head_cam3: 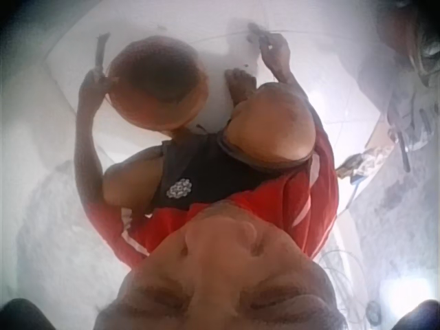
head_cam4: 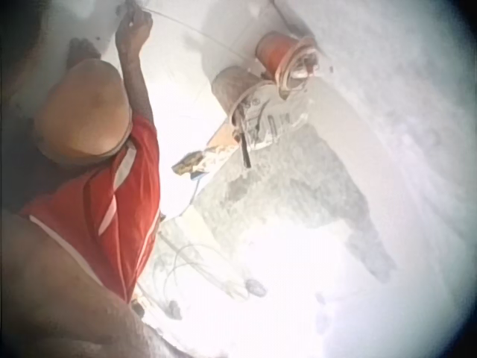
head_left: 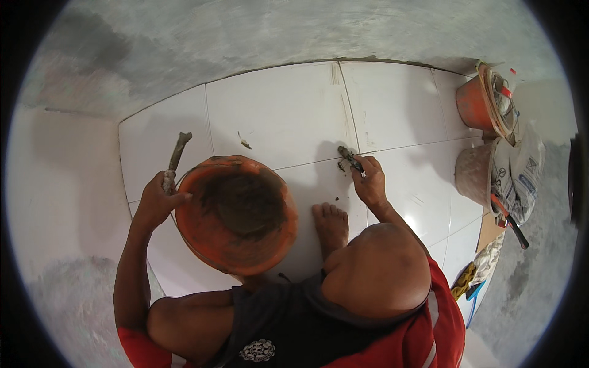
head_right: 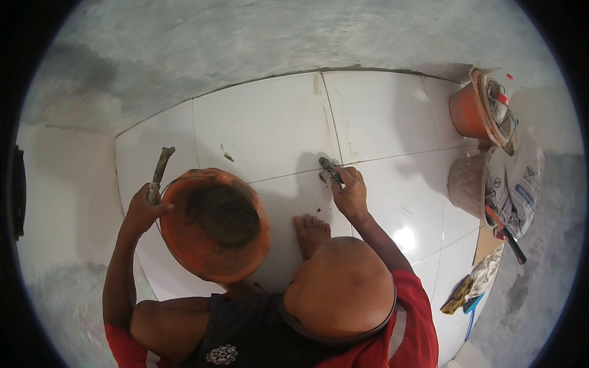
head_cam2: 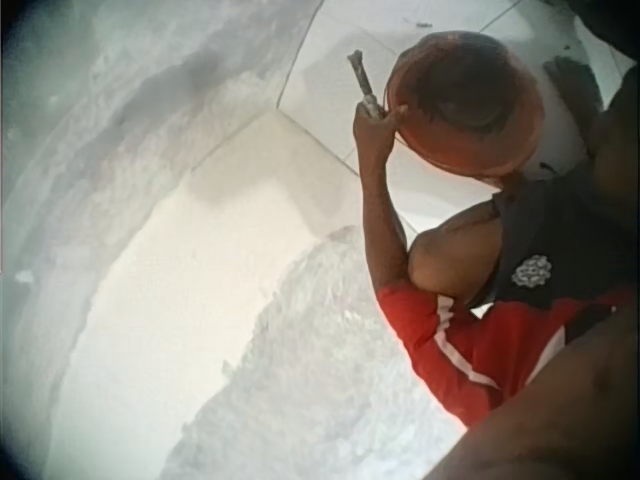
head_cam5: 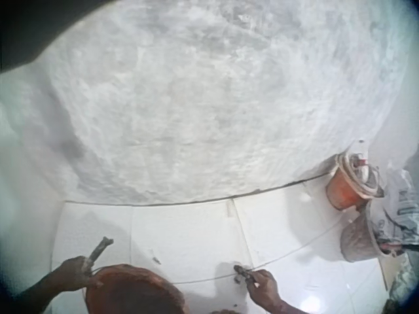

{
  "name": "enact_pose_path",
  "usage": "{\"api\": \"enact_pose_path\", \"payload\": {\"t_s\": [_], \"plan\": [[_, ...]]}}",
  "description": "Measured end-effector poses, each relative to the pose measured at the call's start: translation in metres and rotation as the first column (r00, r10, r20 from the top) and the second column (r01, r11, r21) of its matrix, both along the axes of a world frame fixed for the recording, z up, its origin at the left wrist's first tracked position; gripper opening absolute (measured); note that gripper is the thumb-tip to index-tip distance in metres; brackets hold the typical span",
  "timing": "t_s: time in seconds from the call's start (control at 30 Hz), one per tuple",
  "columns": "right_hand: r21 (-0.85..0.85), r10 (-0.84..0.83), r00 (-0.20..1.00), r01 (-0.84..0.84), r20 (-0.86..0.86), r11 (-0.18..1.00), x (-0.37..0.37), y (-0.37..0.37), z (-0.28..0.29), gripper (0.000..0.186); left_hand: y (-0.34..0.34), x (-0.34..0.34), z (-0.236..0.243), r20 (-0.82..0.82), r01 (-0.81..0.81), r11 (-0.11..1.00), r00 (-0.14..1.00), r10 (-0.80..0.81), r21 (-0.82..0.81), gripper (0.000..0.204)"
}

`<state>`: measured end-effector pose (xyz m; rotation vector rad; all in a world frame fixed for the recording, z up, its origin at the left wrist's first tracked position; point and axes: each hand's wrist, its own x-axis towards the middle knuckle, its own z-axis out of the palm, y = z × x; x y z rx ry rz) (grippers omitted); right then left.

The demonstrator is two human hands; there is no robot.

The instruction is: The person kneels on a tiled floor and uses a small trowel to apply grout from a bucket into the gaps between white floor tiles. They repeatedly scoop grout and spread it along the seams, smoothing the surface with the tool.

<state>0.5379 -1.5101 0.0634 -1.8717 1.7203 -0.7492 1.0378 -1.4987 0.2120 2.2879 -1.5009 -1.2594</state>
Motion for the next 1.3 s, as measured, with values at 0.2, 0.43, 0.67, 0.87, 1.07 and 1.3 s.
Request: {"api": "enact_pose_path", "payload": {"t_s": [0.2,0.43,0.67,0.87,1.07,1.3], "plan": [[0.019,-0.015,0.993,0.013,0.119,1.0,0.005,-0.001,0.006,0.028,0.018,-0.001,0.001,-0.151,-0.142,0.989,0.978,0.146,0.035,0.031],[0.054,0.169,0.945,-0.191,0.28,0.98,0.04,-0.032,0.027,0.025,0.104,0.033,0.037,-0.241,-0.515,0.857,0.833,0.498,-0.01,0.026],[0.063,0.435,0.818,-0.492,0.377,0.868,0.142,-0.101,0.049,0.024,0.297,0.067,0.106,0.022,-0.84,0.493,0.502,0.865,-0.227,0.025],[0.166,0.606,0.683,-0.708,0.407,0.687,0.221,-0.107,0.106,0.03,0.511,0.016,0.169,0.303,-0.948,0.307,0.27,0.914,-0.083,0.021],[0.24,0.524,0.546,-0.806,0.654,0.542,0.259,-0.116,0.117,0.034,0.644,-0.061,0.127,0.396,-0.911,0.35,0.41,0.821,0.218,0.026],[0.45,0.323,0.658,-0.722,0.68,0.525,0.223,-0.127,0.102,0.034,0.67,-0.073,0.101,0.442,-0.865,0.287,0.465,0.767,0.412,0.026]]}}
